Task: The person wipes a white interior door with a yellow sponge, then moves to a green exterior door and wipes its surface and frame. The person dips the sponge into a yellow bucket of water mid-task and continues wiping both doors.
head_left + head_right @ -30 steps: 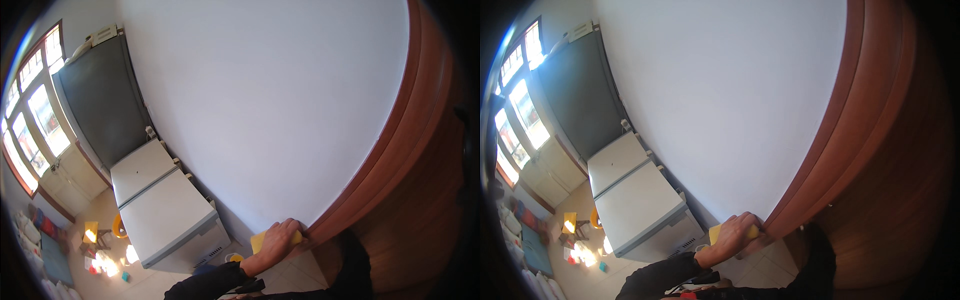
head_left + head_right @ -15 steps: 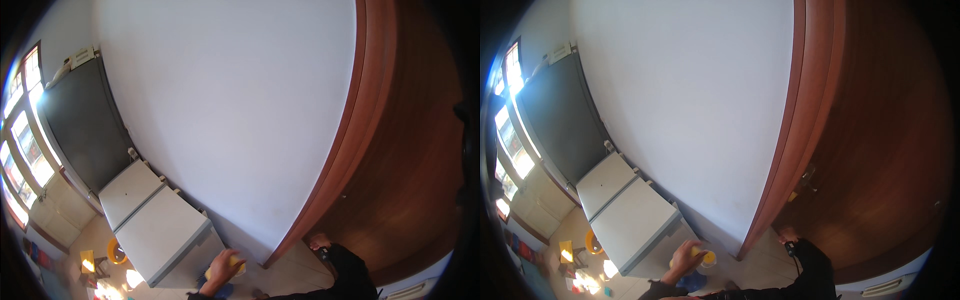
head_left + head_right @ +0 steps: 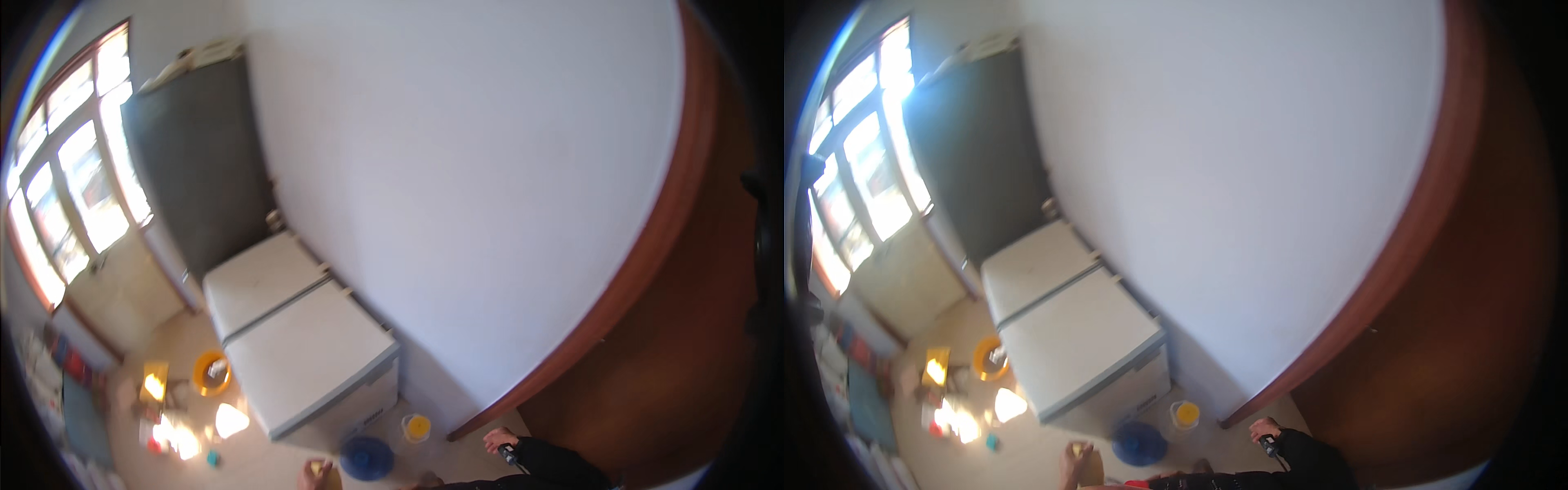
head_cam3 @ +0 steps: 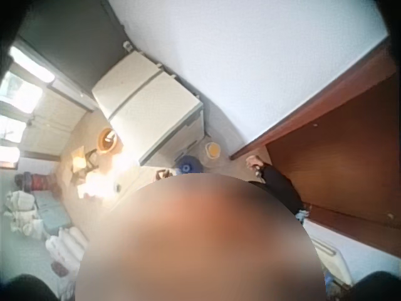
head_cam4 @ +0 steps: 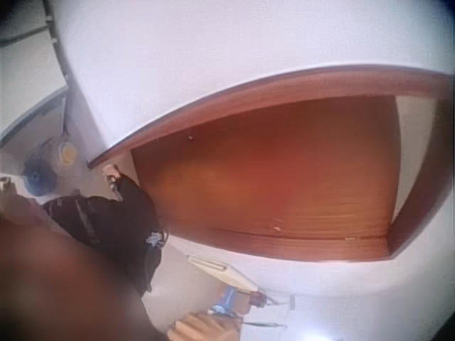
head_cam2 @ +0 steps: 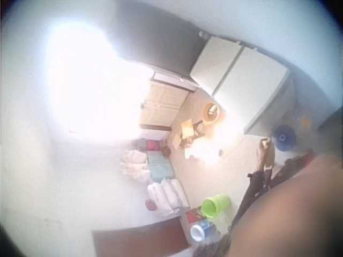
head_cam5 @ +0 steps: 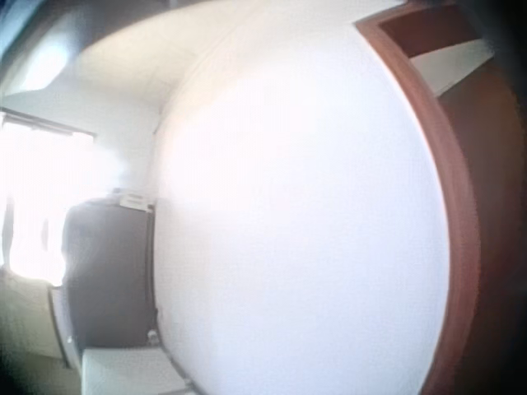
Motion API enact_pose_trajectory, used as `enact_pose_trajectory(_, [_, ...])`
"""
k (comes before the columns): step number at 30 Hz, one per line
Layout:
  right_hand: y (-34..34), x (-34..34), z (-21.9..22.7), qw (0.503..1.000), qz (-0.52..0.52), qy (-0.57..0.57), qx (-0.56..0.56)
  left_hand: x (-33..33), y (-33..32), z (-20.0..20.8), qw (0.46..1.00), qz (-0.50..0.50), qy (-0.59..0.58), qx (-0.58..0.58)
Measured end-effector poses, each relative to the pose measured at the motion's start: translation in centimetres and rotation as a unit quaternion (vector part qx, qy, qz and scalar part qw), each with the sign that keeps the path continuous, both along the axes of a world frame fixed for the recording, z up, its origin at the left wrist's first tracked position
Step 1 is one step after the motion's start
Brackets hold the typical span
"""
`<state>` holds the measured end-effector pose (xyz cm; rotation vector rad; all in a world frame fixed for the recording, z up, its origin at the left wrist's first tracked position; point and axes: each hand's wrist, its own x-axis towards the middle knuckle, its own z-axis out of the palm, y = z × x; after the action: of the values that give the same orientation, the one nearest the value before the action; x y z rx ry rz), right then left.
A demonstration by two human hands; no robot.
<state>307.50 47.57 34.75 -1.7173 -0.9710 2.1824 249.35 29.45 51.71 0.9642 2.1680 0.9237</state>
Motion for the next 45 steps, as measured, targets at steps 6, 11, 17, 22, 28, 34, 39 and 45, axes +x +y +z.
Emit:
enact_pose_trajectory(6, [-0.4,-10.3,1.0,0.993,0.106,-0.032,-0.05,-3.6,0.0,4.5,0.998,-0.008,-0.009,0.054])
enact_pose_trajectory(11, [-0.1,-22.4,1.5,0.967,0.183,-0.175,-0.016,-12.9,-5.7,2.1,0.996,0.081,-0.043,0.018])
enact_pose_trajectory(17, [-1.8,-42.6,3.1,0.936,0.304,-0.159,0.083,-23.0,-17.0,-1.9,0.977,0.202,-0.059,-0.045])
enact_pose_trajectory(22, [-5.6,-60.2,6.3,0.901,0.413,-0.067,0.111,-27.6,-27.6,-3.1,0.943,0.326,-0.029,-0.057])
enact_pose_trajectory(28, [-8.6,-73.2,7.1,0.821,0.553,-0.011,0.14,-27.1,-36.0,-2.9,0.888,0.457,-0.014,-0.039])
enact_pose_trajectory(34, [-8.1,-77.6,1.5,0.835,0.536,-0.054,0.113,-26.4,-39.6,-0.9,0.847,0.53,-0.005,-0.044])
enact_pose_trajectory(39, [-5.0,-78.0,-3.6,0.82,0.554,-0.118,0.083,-31.5,-39.6,-0.7,0.837,0.539,-0.005,-0.097])
enact_pose_trajectory(45, [-0.8,-82.7,-8.0,0.822,0.532,-0.19,0.069,-38.0,-40.2,-2.7,0.836,0.529,0.066,-0.132])
